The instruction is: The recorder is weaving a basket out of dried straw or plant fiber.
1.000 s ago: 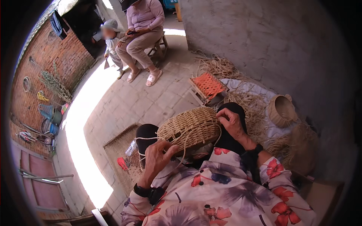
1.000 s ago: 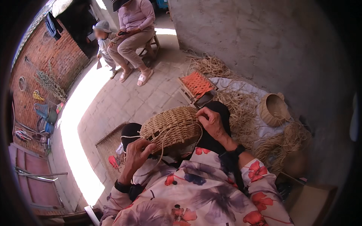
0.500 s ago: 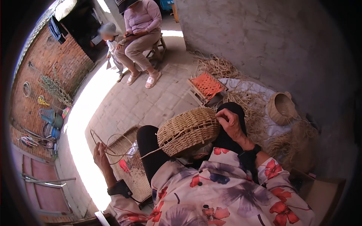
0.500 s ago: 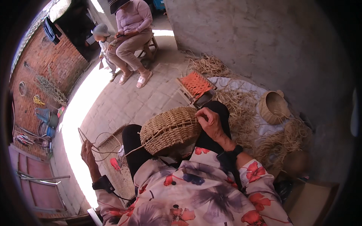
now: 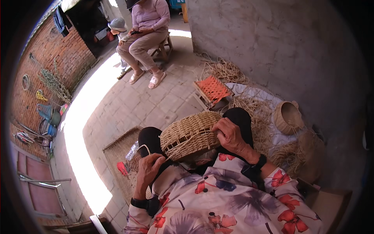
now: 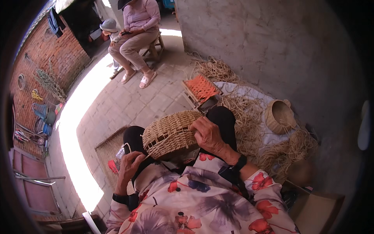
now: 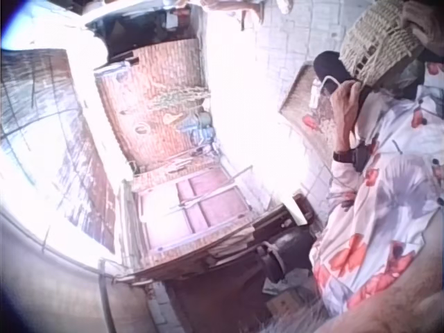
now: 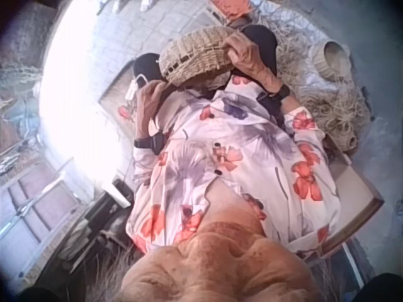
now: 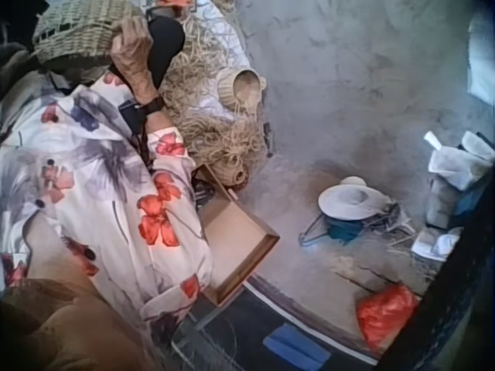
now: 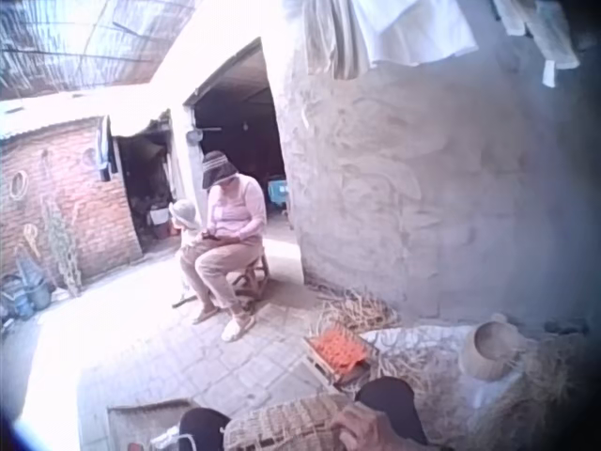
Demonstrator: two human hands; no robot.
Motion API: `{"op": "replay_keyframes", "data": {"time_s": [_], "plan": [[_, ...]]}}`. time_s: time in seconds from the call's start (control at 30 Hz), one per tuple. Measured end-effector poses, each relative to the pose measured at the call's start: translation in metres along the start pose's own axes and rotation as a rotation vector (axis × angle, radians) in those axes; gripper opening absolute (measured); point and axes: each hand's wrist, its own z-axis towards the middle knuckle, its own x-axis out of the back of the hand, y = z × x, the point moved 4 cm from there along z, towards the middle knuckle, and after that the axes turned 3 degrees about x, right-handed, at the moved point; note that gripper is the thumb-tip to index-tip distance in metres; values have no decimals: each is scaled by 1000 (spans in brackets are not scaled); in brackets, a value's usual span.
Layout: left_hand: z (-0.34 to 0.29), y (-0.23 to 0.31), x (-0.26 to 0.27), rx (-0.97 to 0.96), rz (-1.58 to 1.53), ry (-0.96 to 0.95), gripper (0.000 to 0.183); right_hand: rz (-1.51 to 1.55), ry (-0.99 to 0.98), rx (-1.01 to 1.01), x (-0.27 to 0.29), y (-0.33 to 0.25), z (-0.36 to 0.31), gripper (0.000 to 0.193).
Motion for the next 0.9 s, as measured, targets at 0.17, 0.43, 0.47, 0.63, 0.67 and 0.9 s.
{"op": "replay_keyframes", "data": {"time_s": [0.17,0.43,0.47,0.63,0.67,0.9], "plan": [[-3,-26,16,112,-176,-77,36,3,-37,97,-8,-18,11,22],[-10,-4,51,-203,591,31,17,29,21,117,18,-34,40,22],[-12,-2,50,-73,560,-105,16,66,45,165,19,-51,50,22],[-18,107,6,-470,52,-486,20,692,-181,297,-33,-126,68,42],[-19,117,6,-485,-21,-525,18,867,-307,220,-44,-129,63,48],[10,98,5,-115,-720,-564,12,1563,-507,-446,-68,-100,11,49]]}}
